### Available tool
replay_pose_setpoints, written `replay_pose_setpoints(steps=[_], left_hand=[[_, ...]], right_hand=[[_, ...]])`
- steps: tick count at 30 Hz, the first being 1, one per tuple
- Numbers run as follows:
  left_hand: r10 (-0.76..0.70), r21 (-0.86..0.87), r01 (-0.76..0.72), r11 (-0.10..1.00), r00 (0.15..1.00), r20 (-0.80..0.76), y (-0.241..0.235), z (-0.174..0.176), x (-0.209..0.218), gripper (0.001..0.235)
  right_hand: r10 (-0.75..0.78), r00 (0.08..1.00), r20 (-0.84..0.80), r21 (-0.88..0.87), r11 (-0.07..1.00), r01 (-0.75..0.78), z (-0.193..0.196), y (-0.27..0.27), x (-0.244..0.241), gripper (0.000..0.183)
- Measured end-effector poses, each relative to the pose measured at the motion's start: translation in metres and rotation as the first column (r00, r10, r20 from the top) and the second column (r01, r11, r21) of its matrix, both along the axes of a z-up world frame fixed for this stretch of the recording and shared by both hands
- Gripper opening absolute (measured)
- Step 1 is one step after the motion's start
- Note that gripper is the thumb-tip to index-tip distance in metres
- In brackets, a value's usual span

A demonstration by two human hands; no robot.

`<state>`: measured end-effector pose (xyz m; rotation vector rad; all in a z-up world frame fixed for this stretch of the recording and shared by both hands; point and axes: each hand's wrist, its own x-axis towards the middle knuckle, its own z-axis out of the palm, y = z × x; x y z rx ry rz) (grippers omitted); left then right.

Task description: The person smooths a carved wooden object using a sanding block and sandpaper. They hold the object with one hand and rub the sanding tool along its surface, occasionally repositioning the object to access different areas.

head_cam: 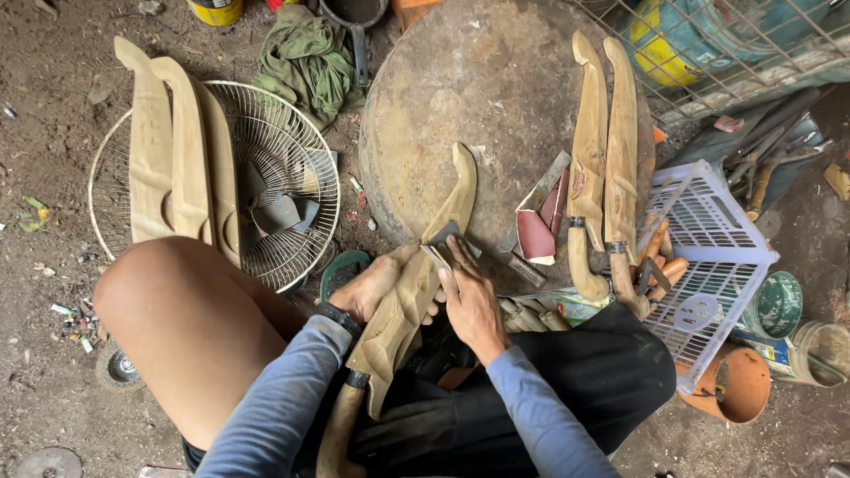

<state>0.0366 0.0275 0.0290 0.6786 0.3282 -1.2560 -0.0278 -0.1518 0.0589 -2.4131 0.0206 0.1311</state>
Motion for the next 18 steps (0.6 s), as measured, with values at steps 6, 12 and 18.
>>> replay_pose_setpoints(steps=[6, 12, 18], left_hand=[[0.019, 0.112, -0.024, 0.993, 0.999, 0.041, -0.004, 0.003, -0.01, 0.068], [0.072, 0.001, -0.072, 0.997, 0.994, -0.087, -0.004, 0.014, -0.008, 0.065], [0.057, 0.011, -0.056, 0.998, 0.995, -0.076, 0.001, 0.011, -0.003, 0.065]], right_hand=[[-0.012, 0.999, -0.044, -0.193, 0.981, 0.003, -0.055, -0.042, 0.084, 0.041], [-0.112, 0.947, -0.301, -0.264, 0.964, 0.03, -0.048, -0.051, 0.157, 0.046], [0.131, 0.946, 0.296, -0.306, 0.951, -0.036, -0.022, -0.038, 0.074, 0.04]])
